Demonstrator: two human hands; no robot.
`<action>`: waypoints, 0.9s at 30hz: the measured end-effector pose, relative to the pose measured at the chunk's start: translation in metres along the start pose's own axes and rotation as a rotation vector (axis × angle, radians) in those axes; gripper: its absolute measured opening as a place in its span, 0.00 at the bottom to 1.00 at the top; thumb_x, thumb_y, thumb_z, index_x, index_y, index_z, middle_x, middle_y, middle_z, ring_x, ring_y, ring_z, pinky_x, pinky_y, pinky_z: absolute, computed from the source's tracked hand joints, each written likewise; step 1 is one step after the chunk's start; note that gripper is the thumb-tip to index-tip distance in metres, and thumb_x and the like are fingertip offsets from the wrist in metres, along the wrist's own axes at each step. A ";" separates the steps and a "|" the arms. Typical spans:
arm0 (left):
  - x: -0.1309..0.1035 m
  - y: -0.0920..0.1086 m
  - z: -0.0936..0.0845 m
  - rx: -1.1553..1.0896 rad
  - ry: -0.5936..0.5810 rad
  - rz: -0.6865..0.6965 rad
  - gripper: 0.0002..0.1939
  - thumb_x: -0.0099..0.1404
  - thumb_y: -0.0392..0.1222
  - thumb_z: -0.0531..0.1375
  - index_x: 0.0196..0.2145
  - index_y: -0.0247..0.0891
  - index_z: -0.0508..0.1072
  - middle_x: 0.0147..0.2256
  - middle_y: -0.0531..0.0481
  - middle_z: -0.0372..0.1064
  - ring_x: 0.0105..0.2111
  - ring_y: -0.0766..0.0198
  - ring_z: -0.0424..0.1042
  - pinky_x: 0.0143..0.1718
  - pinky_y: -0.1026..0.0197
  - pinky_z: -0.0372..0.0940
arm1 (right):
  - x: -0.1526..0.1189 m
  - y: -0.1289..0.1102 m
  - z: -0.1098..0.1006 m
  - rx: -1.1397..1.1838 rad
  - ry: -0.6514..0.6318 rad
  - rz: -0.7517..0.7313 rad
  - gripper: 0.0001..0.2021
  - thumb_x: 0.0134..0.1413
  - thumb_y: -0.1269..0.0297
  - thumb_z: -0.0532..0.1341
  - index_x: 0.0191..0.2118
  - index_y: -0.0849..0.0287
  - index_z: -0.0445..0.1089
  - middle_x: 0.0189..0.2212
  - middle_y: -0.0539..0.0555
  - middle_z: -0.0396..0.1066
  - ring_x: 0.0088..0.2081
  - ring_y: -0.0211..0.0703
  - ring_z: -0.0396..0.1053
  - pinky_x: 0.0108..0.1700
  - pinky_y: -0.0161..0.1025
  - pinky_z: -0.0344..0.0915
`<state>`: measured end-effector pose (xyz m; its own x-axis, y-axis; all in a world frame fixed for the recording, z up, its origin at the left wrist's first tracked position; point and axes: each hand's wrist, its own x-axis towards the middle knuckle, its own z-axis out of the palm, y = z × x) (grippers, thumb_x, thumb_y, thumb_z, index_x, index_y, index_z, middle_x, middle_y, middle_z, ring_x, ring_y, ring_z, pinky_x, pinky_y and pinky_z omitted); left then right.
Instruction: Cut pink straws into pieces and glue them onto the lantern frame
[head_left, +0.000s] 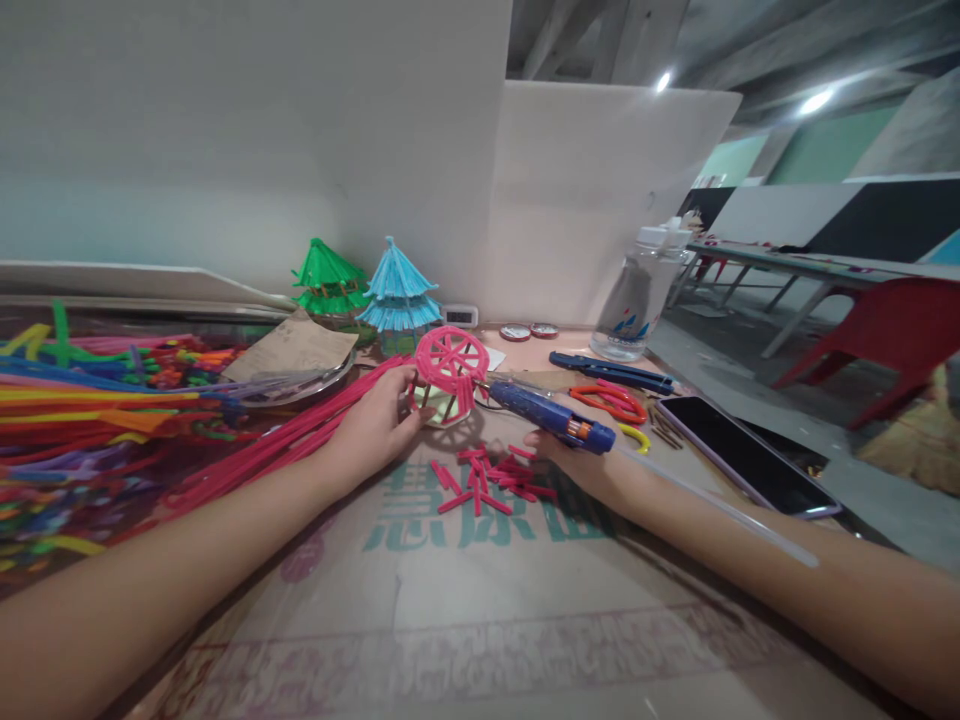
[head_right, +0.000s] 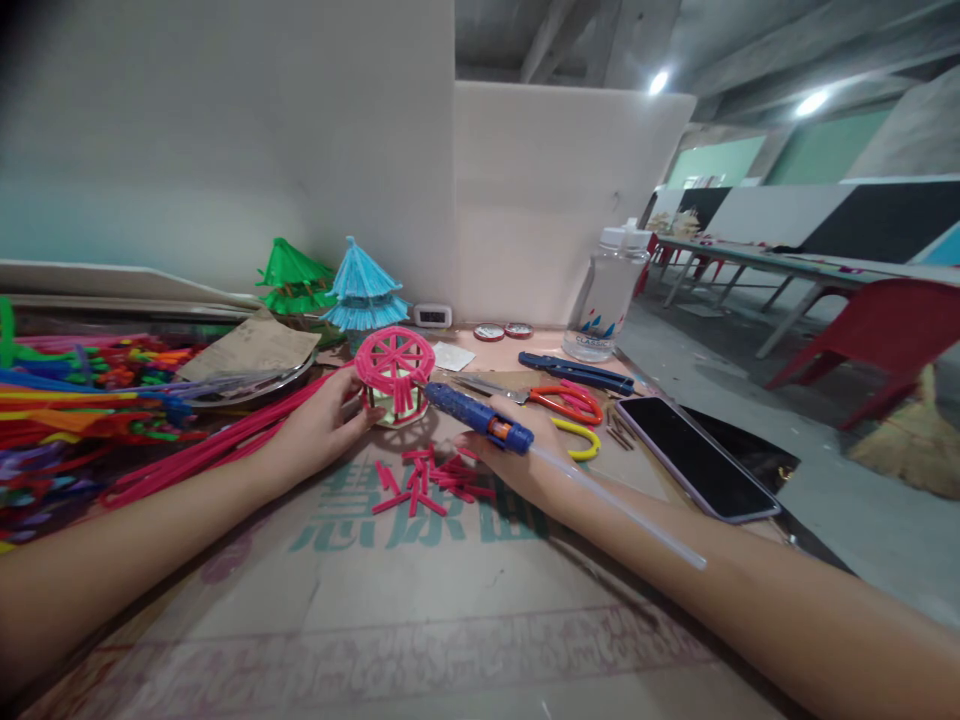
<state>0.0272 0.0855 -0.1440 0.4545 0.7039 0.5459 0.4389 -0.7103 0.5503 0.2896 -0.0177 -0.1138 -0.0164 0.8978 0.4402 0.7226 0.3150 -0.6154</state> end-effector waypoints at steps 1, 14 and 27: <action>0.000 0.000 0.000 -0.004 0.000 -0.004 0.15 0.67 0.44 0.58 0.50 0.37 0.68 0.51 0.40 0.71 0.52 0.49 0.71 0.55 0.45 0.66 | 0.000 0.000 0.000 -0.003 0.000 0.003 0.15 0.49 0.51 0.65 0.25 0.54 0.64 0.22 0.48 0.69 0.25 0.42 0.65 0.27 0.38 0.60; 0.000 -0.006 0.003 -0.114 -0.019 -0.052 0.15 0.67 0.46 0.59 0.49 0.38 0.67 0.49 0.41 0.71 0.51 0.51 0.72 0.55 0.46 0.67 | 0.000 -0.004 -0.001 -0.024 -0.031 0.033 0.11 0.50 0.53 0.65 0.27 0.54 0.67 0.23 0.48 0.71 0.26 0.44 0.68 0.28 0.39 0.61; 0.000 -0.006 0.002 -0.066 -0.040 -0.055 0.16 0.68 0.48 0.58 0.49 0.37 0.67 0.48 0.41 0.71 0.50 0.51 0.72 0.55 0.45 0.67 | 0.000 0.005 0.003 0.034 -0.019 0.029 0.12 0.51 0.51 0.64 0.28 0.54 0.69 0.23 0.50 0.72 0.27 0.46 0.69 0.28 0.41 0.64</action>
<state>0.0265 0.0894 -0.1484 0.4622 0.7398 0.4889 0.4123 -0.6674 0.6202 0.2913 -0.0149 -0.1186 -0.0095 0.9122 0.4097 0.6988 0.2991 -0.6498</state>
